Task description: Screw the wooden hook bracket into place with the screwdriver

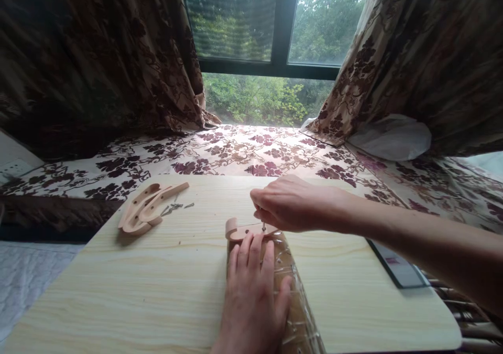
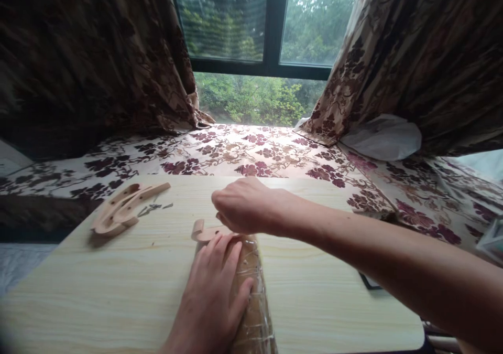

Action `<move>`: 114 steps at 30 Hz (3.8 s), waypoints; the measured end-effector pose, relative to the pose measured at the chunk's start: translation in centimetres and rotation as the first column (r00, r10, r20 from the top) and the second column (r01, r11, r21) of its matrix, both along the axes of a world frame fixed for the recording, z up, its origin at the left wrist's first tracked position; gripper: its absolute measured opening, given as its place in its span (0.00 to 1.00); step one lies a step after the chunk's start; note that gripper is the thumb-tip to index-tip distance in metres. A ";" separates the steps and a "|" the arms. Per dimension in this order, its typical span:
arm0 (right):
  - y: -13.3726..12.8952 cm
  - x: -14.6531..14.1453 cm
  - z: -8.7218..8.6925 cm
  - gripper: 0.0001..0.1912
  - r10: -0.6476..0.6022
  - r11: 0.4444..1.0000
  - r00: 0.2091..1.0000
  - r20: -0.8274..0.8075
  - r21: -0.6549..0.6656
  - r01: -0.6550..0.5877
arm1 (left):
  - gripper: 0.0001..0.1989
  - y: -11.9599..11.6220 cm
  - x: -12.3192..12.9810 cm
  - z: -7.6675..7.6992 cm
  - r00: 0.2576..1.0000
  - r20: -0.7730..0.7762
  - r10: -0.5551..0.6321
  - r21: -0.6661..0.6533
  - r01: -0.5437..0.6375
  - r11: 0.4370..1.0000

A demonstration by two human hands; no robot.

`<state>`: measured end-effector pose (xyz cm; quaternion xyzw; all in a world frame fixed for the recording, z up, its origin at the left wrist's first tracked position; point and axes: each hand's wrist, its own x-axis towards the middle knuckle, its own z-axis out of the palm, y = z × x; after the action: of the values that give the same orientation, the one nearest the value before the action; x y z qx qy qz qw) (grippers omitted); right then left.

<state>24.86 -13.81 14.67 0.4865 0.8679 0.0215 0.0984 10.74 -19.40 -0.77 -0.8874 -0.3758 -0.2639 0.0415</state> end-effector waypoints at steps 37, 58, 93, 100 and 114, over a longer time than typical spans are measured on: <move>-0.1 1.8 -0.6 0.07 -0.067 0.998 0.994 -0.083 0.014 0.068 | 0.28 0.0 -0.8 -1.0 0.998 -0.066 -0.005 0.002 0.005 1.000; -1.0 1.7 -0.6 0.05 0.063 0.997 0.987 -0.150 -0.029 -0.068 | 0.28 0.1 -0.8 -1.2 0.998 -0.065 -0.002 0.031 0.004 1.000; 0.4 2.2 -2.8 0.10 -0.006 0.997 0.970 -0.244 0.068 0.023 | 0.29 0.3 -1.0 -1.5 0.996 -0.084 -0.005 0.096 0.013 0.995; 0.7 0.7 -5.3 0.13 -0.168 0.938 0.921 -0.351 0.229 0.258 | 0.30 0.5 -1.1 -1.9 0.996 -0.093 -0.004 0.111 0.014 0.994; -0.6 2.3 -4.0 0.05 -0.152 0.988 0.856 -0.495 -0.038 0.153 | 0.28 0.4 -1.1 -1.1 0.995 -0.100 -0.010 0.130 0.023 0.991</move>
<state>27.16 -14.41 10.66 0.5428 0.8228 -0.1107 -0.1269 9.63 -19.01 -1.88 -0.8979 -0.3476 -0.2439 0.1159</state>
